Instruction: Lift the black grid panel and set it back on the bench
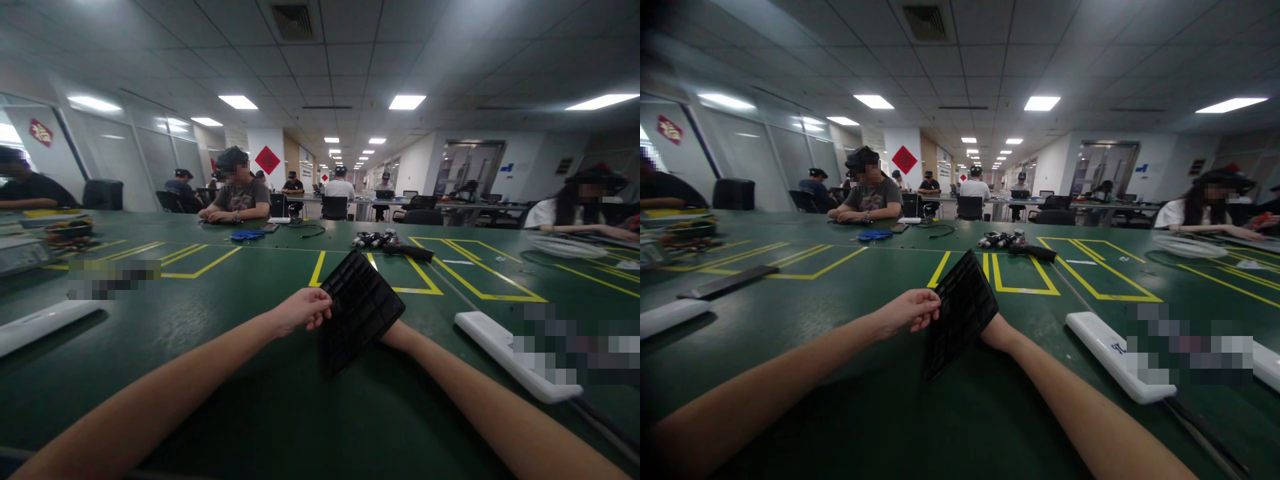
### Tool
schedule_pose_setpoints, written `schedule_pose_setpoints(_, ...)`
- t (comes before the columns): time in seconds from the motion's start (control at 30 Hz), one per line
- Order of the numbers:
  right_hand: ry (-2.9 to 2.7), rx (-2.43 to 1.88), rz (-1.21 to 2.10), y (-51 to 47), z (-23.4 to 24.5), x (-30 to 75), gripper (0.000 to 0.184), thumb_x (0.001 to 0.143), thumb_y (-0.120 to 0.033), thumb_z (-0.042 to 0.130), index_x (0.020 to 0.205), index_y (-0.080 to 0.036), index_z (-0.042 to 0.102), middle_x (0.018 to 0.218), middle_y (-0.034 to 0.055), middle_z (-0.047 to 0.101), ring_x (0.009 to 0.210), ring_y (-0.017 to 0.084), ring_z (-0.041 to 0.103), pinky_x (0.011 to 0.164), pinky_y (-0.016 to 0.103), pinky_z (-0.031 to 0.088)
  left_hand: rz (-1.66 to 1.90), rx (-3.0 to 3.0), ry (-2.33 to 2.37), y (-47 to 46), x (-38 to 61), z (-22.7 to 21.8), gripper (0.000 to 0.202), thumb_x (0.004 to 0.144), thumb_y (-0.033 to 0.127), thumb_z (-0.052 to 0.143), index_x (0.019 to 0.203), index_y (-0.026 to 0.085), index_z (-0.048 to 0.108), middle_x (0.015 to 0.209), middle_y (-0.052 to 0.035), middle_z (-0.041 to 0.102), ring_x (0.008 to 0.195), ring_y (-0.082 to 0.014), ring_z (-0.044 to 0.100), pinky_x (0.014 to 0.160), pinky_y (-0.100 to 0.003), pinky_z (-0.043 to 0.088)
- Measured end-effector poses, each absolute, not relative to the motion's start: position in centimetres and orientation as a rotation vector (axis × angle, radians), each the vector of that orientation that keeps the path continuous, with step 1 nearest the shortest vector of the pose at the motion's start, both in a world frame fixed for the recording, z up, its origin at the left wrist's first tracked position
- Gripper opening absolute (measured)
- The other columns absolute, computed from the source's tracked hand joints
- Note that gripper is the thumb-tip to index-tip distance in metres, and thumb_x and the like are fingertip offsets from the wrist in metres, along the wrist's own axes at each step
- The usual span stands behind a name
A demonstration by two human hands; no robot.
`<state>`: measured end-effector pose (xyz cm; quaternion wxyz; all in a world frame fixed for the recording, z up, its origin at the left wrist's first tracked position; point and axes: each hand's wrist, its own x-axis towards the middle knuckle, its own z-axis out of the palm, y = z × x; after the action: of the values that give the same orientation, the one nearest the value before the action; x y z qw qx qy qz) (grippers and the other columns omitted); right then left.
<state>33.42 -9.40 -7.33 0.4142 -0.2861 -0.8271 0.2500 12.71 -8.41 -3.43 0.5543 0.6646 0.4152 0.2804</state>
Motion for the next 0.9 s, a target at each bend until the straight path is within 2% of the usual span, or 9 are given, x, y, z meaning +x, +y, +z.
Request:
schedule_pose_setpoints(0.13,-2.158,-0.701,0.533,-9.2,-7.4,33.6,0.038,0.087,-0.03,0.044,0.124,-0.035,0.047,0.13,-0.0051,0.05,0.122,0.02,0.042,0.108,0.04,0.024,0.708,1.676,1.043,-8.4,13.3,-3.7,0.022,0.075,0.037,0.053,0.078,0.016,0.045,0.055,0.0046,0.053,0.037,-0.0044,0.041,0.035,-0.016,0.023)
schedule_pose_setpoints(0.23,-2.172,-0.689,0.485,-9.1,-7.6,33.7,0.039,0.086,-0.029,0.044,0.125,-0.035,0.046,0.131,-0.0045,0.048,0.122,0.021,0.042,0.108,0.041,0.024,0.735,1.747,1.05,-8.1,13.6,-4.2,0.023,0.074,0.037,0.054,0.075,0.016,0.045,0.05,0.0064,0.05,0.037,-0.0044,0.038,0.038,-0.017,0.025)
schedule_pose_setpoints(0.37,-2.159,-0.689,0.447,-9.3,-7.6,33.7,0.037,0.086,-0.03,0.044,0.123,-0.032,0.049,0.132,-0.0018,0.047,0.123,0.022,0.041,0.108,0.04,0.023,0.73,1.798,1.038,-7.6,13.8,-4.8,0.025,0.074,0.04,0.054,0.074,0.016,0.046,0.051,0.0056,0.052,0.039,-0.0053,0.039,0.04,-0.018,0.026)
schedule_pose_setpoints(0.63,-2.184,-0.679,0.494,-8.9,-7.6,33.8,0.038,0.086,-0.028,0.044,0.123,-0.033,0.049,0.13,-0.0035,0.05,0.123,0.02,0.041,0.108,0.039,0.023,0.755,1.707,0.984,-7.9,14.2,-4.6,0.025,0.076,0.04,0.052,0.074,0.016,0.045,0.052,0.0048,0.053,0.038,-0.0042,0.035,0.04,-0.018,0.022)
schedule_pose_setpoints(0.9,-2.148,-0.692,0.542,-9.7,-6.8,33.5,0.034,0.087,-0.034,0.041,0.118,-0.03,0.055,0.126,-0.0023,0.054,0.12,0.021,0.044,0.107,0.04,0.026,0.796,1.683,1.033,-7.9,14.7,-4.6,0.03,0.074,0.046,0.052,0.071,0.016,0.045,0.048,0.0052,0.05,0.038,-0.0045,0.032,0.041,-0.019,0.021)
